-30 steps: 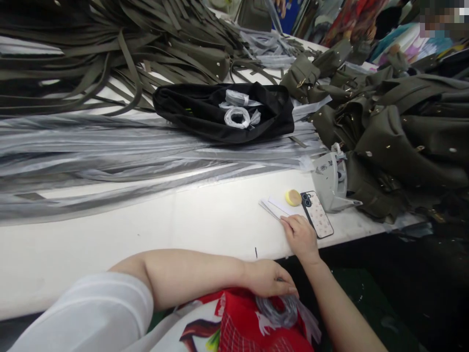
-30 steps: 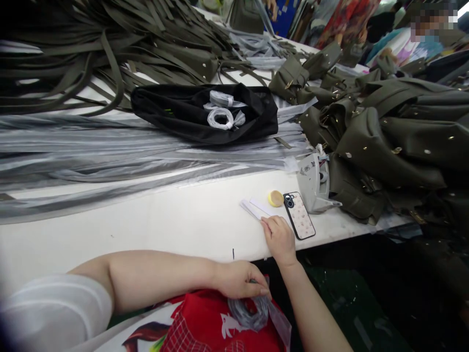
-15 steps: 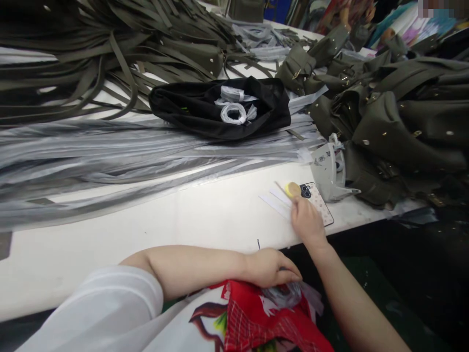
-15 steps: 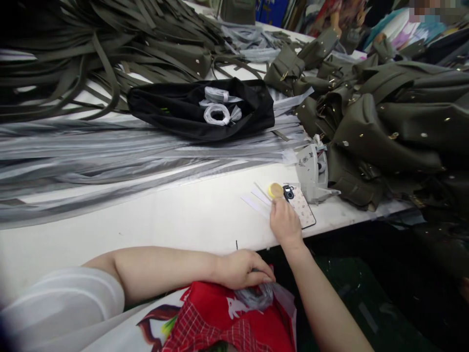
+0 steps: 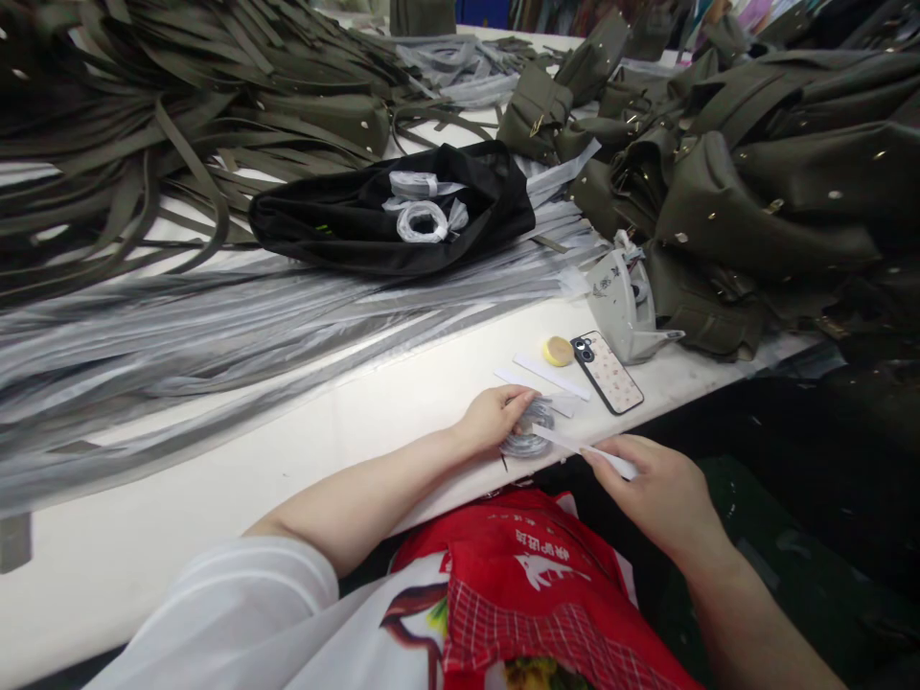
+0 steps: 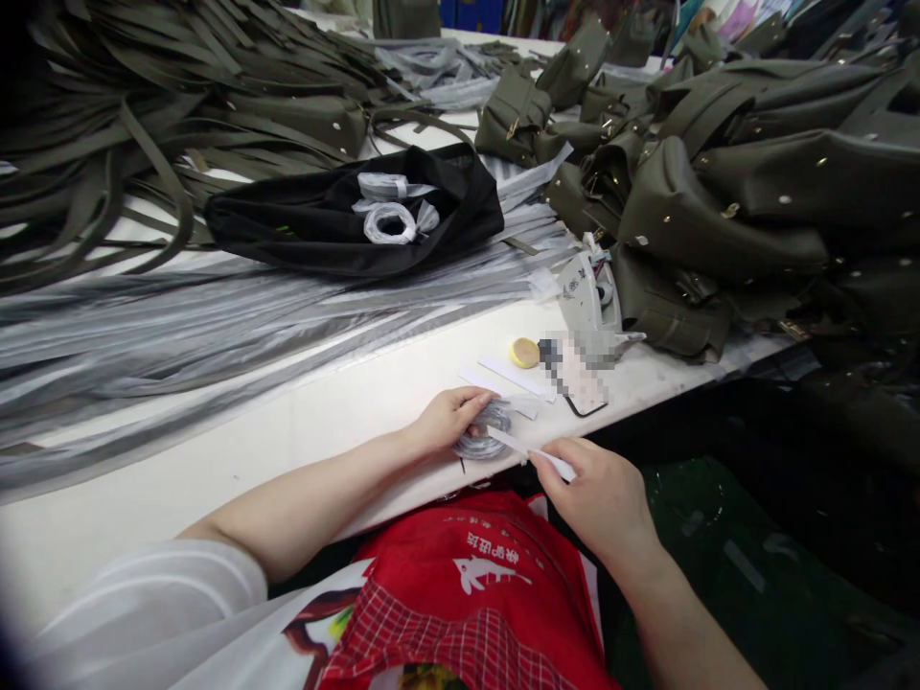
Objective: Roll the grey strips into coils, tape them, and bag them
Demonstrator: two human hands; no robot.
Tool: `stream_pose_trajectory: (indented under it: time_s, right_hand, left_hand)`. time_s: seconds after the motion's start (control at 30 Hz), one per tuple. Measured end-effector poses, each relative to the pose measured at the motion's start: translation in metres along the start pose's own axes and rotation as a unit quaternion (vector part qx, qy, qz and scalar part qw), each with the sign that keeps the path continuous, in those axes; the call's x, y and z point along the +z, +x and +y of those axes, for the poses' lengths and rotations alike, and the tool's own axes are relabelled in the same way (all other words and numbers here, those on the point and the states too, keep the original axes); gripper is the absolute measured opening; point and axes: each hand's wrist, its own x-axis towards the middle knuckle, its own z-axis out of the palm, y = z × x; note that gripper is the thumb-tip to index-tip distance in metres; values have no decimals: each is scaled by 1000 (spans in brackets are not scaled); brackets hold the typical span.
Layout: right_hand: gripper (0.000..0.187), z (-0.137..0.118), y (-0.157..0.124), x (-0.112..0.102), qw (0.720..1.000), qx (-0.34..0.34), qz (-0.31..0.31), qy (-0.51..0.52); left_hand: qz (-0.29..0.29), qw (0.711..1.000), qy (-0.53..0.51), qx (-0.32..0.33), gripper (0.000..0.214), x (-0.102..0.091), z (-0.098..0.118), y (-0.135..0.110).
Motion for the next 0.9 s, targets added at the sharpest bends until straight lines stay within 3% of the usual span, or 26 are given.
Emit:
stream_pose_trajectory:
  time_s: [0.13,0.23,0.33,0.5,0.63,0.8,0.9]
  right_hand:
    - [17,-18,-2,-7,985,-115,-1,-132]
    - [21,-32,-2,-3,974,-152,-29,-163]
    - [23,-42,-3,8,970,-160,-34,-177]
    - [27,-44,-7,23,975,-123,24,-185]
    - [28,-42,-16,21,981,-121,29,-146]
    - [15,-28,-32,1,995,-57,-79,4]
    - [12,-17,-39,-7,993,-21,-78,89]
  left_hand:
    - [-17,998,50,27,43,2,7,-9]
    - [-41,997,57,33,43,6,12,-16]
    - [-72,996,42,31,45,11,14,-23]
    - [-105,994,9,22,48,19,16,-32]
    - [-122,990,32,61,42,22,17,-38]
    - [-140,974,111,137,35,19,21,-43]
    - [-177,951,158,197,34,21,23,-47]
